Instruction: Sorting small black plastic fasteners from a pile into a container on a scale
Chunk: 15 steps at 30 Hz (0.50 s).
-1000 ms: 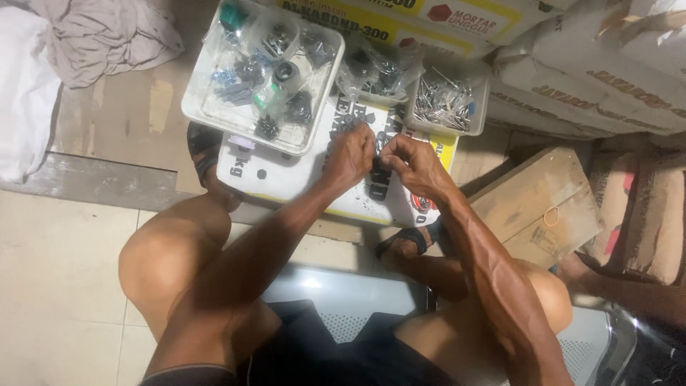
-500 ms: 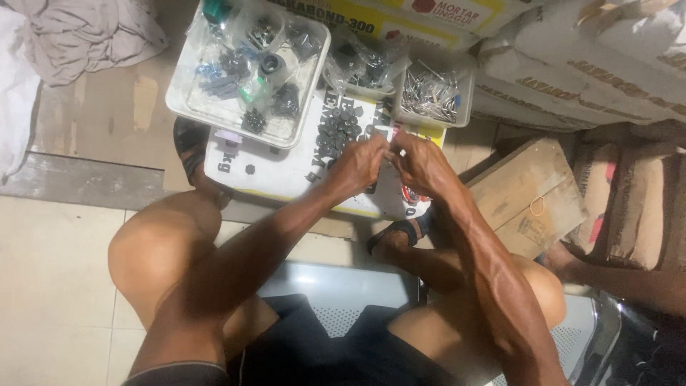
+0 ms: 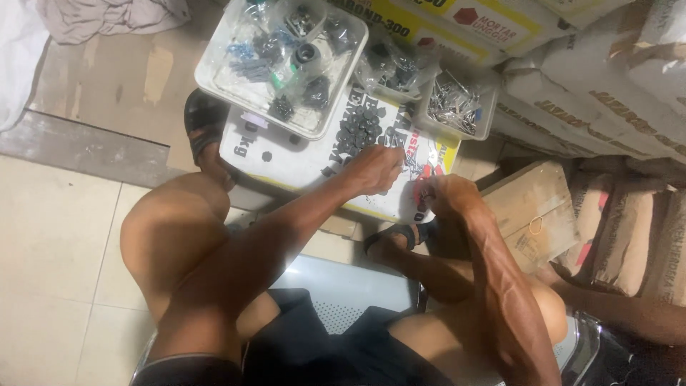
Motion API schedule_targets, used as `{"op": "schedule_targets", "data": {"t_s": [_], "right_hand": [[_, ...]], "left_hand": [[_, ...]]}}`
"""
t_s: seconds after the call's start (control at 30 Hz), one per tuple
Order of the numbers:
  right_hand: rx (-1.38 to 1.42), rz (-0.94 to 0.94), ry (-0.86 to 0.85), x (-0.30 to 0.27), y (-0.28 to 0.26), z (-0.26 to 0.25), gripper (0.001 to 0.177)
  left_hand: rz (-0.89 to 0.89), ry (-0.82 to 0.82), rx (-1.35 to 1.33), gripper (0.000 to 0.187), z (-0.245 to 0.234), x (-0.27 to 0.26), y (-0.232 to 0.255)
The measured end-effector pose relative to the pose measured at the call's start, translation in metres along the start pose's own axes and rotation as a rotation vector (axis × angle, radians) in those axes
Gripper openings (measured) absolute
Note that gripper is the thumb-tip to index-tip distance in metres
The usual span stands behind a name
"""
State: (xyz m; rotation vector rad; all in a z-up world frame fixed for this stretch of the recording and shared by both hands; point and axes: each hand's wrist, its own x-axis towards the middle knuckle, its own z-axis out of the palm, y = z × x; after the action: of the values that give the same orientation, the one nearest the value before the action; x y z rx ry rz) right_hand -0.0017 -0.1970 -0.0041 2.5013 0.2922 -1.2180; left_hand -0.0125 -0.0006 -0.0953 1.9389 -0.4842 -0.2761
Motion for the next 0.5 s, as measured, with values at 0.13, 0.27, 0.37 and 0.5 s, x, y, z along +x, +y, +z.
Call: {"op": "schedule_targets", "data": {"t_s": [0.13,0.27,0.37,0.5], "right_hand": [[0.064,0.028,0.015,0.02,0.012,0.022,0.025],[0.106,-0.018,-0.004,0.006,0.003,0.009,0.041],[0.11,-0.037,0.014,0.004,0.009,0.017,0.047],[0.114,-0.112,0.116,0.018,0.016,0.04,0.047]], "left_hand": [[-0.033,-0.008,0.016,0.018,0.003,0.004,-0.003],[-0.024,-0.046,0.067,0.017,0.011,0.009,-0.006],[-0.028,-0.059,0.119,0.017,0.001,0.006,0.005],[-0.036,-0.063,0.075,0.018,0.004,0.006,-0.003]]}}
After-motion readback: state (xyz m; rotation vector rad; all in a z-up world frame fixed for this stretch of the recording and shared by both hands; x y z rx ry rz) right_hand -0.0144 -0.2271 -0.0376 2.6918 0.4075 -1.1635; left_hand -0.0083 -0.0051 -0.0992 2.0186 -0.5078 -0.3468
